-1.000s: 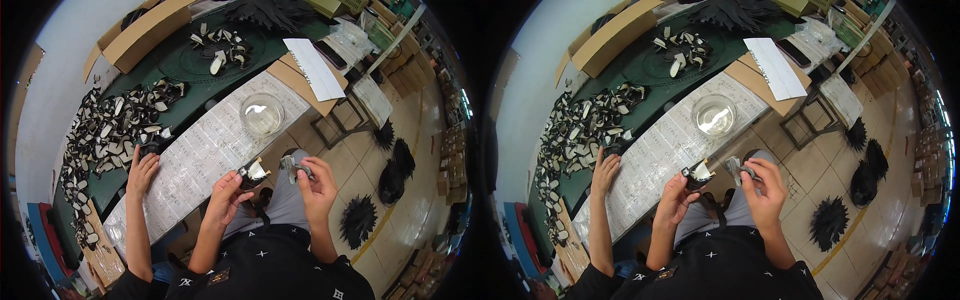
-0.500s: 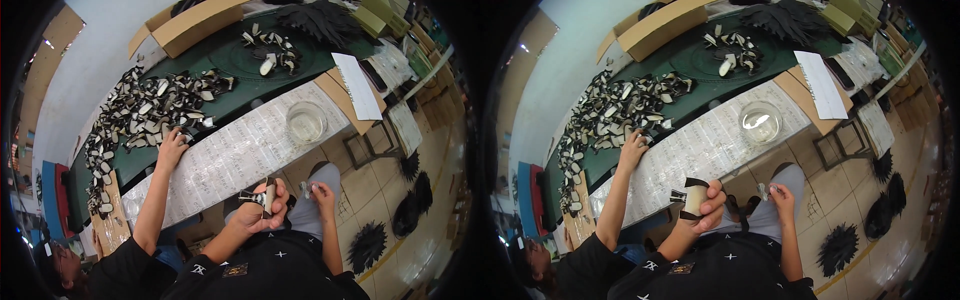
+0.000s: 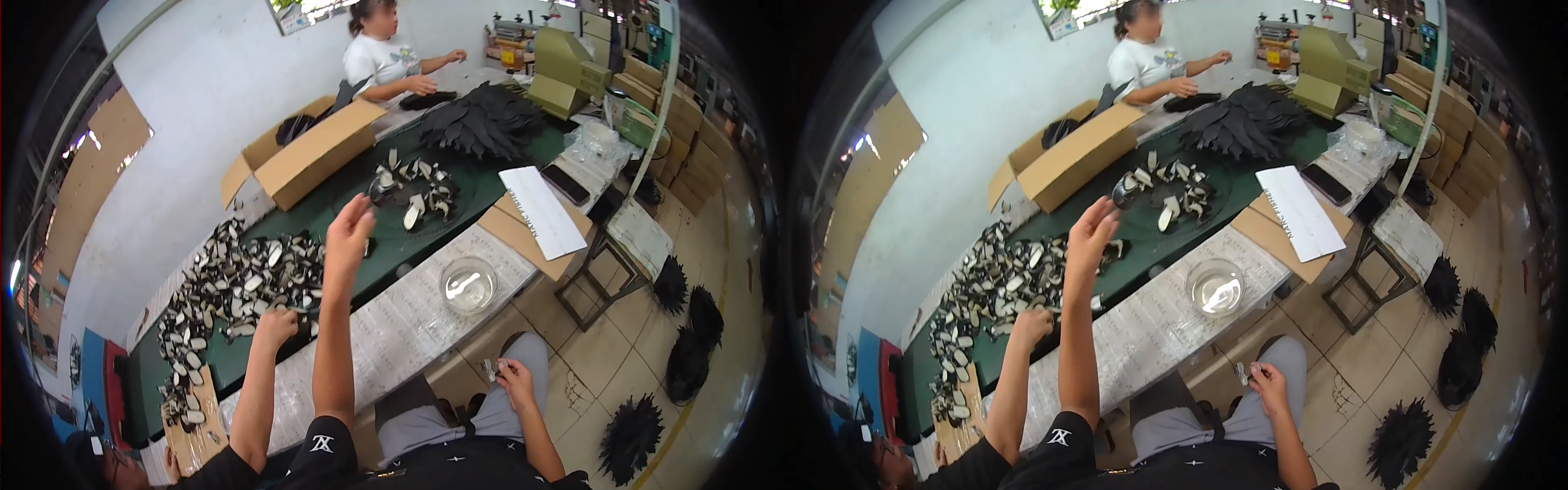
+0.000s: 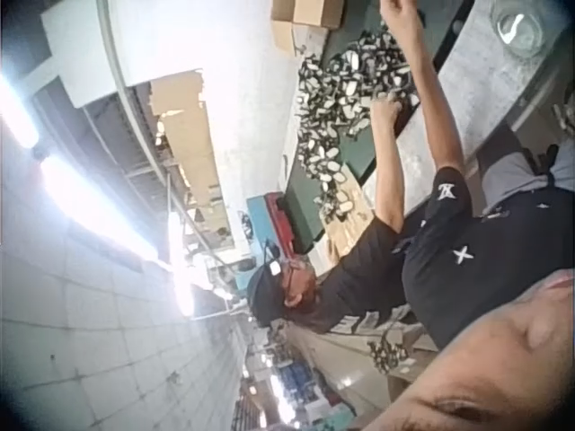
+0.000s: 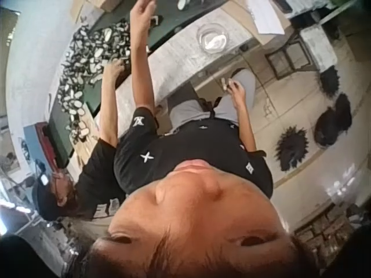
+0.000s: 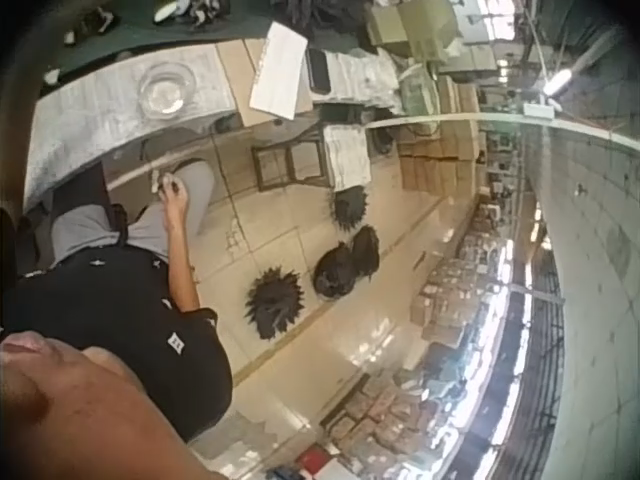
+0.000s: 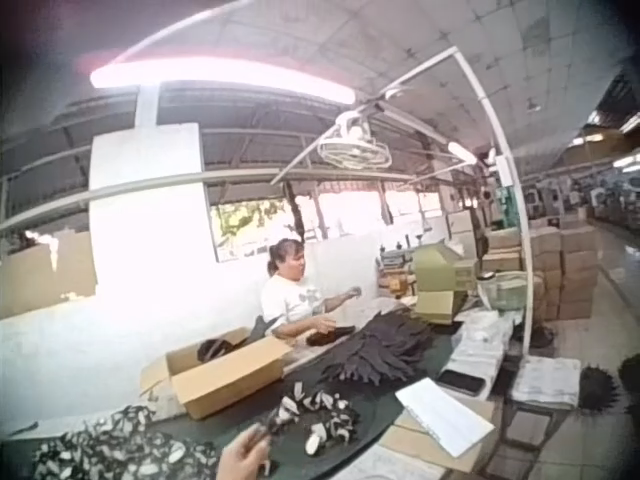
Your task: Apply glue and assemble small components for shoe uppers.
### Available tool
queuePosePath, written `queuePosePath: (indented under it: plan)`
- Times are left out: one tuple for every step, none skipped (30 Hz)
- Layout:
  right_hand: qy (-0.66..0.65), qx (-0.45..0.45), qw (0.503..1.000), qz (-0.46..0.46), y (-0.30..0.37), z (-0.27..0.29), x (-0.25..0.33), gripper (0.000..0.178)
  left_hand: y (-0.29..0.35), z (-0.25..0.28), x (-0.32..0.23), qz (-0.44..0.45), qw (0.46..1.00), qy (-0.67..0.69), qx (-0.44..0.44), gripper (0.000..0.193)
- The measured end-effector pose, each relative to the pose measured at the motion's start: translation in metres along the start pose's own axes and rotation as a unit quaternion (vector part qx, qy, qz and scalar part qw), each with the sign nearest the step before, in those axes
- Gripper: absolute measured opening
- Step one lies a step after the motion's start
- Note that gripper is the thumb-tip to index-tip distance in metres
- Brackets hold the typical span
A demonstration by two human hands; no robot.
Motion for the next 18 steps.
queuePosePath:
  plan:
    - [-0.009,-0.005,1.000,0.011,-0.001,0.003,0.001,0.023,-0.005,0.010,0.005,-0.023,0.989,-0.149,0.014,0.047]
    - [-0.017,-0.006,1.000,0.010,-0.001,0.004,0.002,0.023,-0.003,0.028,0.020,0.031,0.962,-0.270,0.022,0.049]
    - [-0.027,-0.022,0.999,0.012,0.000,0.017,0.005,0.023,0.002,0.016,0.018,0.093,0.931,-0.350,0.042,0.051]
    - [-0.031,-0.005,0.999,0.018,-0.002,0.004,0.004,0.023,0.010,0.053,0.026,-0.016,0.902,-0.430,0.025,0.051]
    - [-0.030,-0.002,0.999,0.013,-0.004,0.006,0.003,0.023,0.022,0.071,0.047,0.004,0.888,-0.460,0.017,0.052]
    - [-0.030,-0.002,1.000,0.009,-0.006,0.009,0.003,0.023,0.036,0.084,0.064,0.013,0.852,-0.524,0.005,0.054]
    - [-0.023,0.010,1.000,0.011,-0.004,0.004,0.005,0.023,0.050,0.111,0.080,0.043,0.808,-0.588,-0.001,0.057]
    - [-0.033,-0.011,0.999,0.021,-0.004,0.020,0.006,0.023,0.061,0.105,0.099,0.108,0.758,-0.643,0.019,0.062]
    - [-0.022,0.002,1.000,0.011,-0.006,0.011,0.005,0.022,0.076,0.141,0.111,0.158,0.731,-0.663,0.003,0.065]
    - [-0.010,0.017,1.000,-0.004,-0.011,0.006,0.001,0.022,0.095,0.165,0.122,0.128,0.698,-0.704,0.013,0.067]
    - [-0.013,0.013,1.000,0.000,-0.011,0.008,0.000,0.022,0.103,0.162,0.125,0.113,0.706,-0.699,0.019,0.062]
    - [-0.010,0.009,1.000,-0.009,-0.010,0.009,-0.001,0.021,0.104,0.155,0.120,0.098,0.714,-0.693,0.023,0.058]
    - [-0.005,0.007,1.000,-0.019,-0.009,0.010,-0.001,0.021,0.103,0.151,0.118,0.097,0.717,-0.690,0.023,0.058]
    - [-0.003,0.004,1.000,-0.017,-0.006,0.010,0.002,0.021,0.103,0.143,0.108,0.096,0.740,-0.665,0.031,0.048]
    - [0.004,-0.008,1.000,-0.022,-0.003,0.010,0.002,0.021,0.103,0.139,0.104,0.096,0.762,-0.640,0.039,0.039]
    - [0.012,-0.019,0.999,-0.027,-0.001,0.010,0.002,0.021,0.103,0.135,0.102,0.098,0.763,-0.637,0.038,0.039]
    - [0.018,-0.018,0.999,-0.028,-0.002,0.007,0.003,0.021,0.104,0.135,0.097,0.079,0.779,-0.622,0.027,0.032]
    - [0.019,-0.016,0.999,-0.026,-0.002,0.005,0.002,0.021,0.106,0.135,0.093,0.060,0.793,-0.606,0.014,0.026]
Point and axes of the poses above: each hand's wrist, its own y-axis away from the middle knuckle, its own z-axis out of the back of the hand, x = y × z, the point moved 7 cm from there along -y, towards the middle knuckle, and after that the axes turned 10 degrees about -z, right-handed, at the moved point
